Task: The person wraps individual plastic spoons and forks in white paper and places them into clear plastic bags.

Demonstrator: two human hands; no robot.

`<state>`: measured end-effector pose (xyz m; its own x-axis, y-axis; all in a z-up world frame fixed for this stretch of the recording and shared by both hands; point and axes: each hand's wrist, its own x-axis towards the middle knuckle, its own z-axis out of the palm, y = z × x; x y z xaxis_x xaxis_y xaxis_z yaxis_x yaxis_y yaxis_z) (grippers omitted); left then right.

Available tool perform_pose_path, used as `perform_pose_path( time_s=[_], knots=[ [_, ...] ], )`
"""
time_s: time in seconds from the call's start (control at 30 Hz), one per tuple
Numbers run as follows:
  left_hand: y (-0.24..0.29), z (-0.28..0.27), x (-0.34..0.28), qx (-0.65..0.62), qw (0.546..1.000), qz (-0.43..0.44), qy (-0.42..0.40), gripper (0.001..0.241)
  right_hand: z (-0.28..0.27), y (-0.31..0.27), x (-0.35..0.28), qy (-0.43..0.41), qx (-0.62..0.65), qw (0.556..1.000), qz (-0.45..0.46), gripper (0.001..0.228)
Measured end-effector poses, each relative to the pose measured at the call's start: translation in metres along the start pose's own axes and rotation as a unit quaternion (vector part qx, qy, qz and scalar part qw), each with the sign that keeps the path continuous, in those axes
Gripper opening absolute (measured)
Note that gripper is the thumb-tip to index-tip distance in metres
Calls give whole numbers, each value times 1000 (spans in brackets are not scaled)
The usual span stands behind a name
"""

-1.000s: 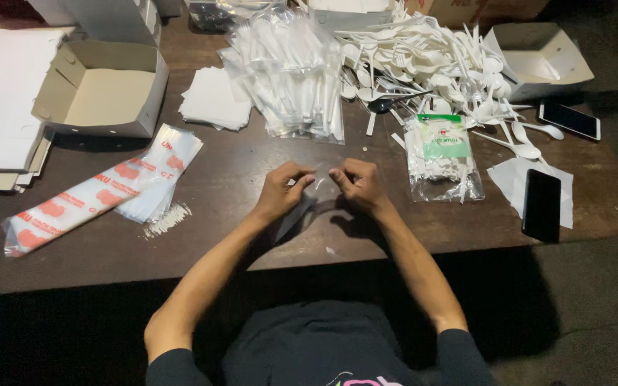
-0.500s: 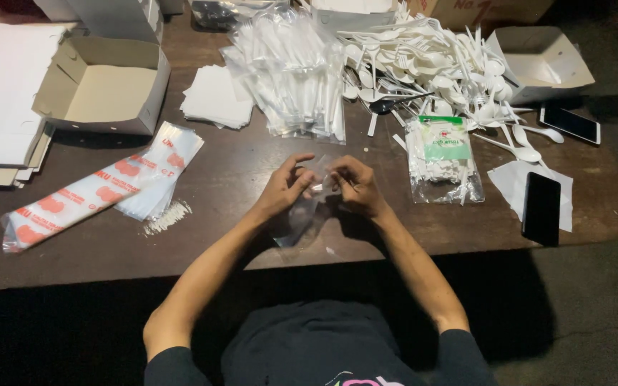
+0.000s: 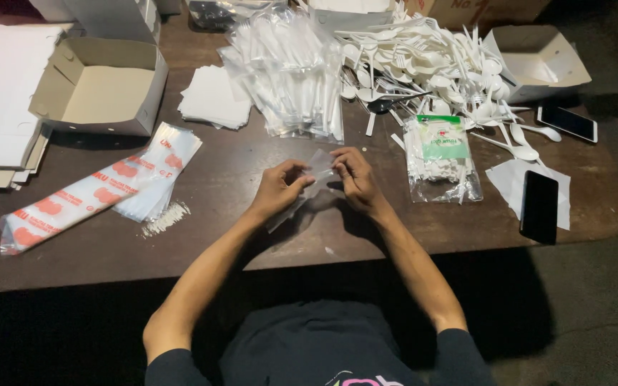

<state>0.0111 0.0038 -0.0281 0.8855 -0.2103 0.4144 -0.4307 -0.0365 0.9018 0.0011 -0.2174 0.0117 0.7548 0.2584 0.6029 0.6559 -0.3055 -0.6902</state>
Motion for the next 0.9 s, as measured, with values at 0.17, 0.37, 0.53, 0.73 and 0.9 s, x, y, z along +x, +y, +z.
perform_pose_path(
  time_s=[0.17,0.37,0.53,0.73,0.9],
  knots=[
    [-3,-2,0,90,995,43,12,27,0,-8,2,-8,-5,1000,8,21],
    [22,-13,5,244,962,116,31,15,2,11,-3,-11,-46,999,11,16],
    [22,-10,2,395,904,159,23,10,2,16,-7,-32,-88,995,26,11],
    [-10,-2,-5,523,847,30,-87,27,-8,20,-15,-120,-128,978,116,17],
    [12,5,2,506,859,84,-11,32,-22,19,-21,-69,-64,976,197,27]
  ],
)
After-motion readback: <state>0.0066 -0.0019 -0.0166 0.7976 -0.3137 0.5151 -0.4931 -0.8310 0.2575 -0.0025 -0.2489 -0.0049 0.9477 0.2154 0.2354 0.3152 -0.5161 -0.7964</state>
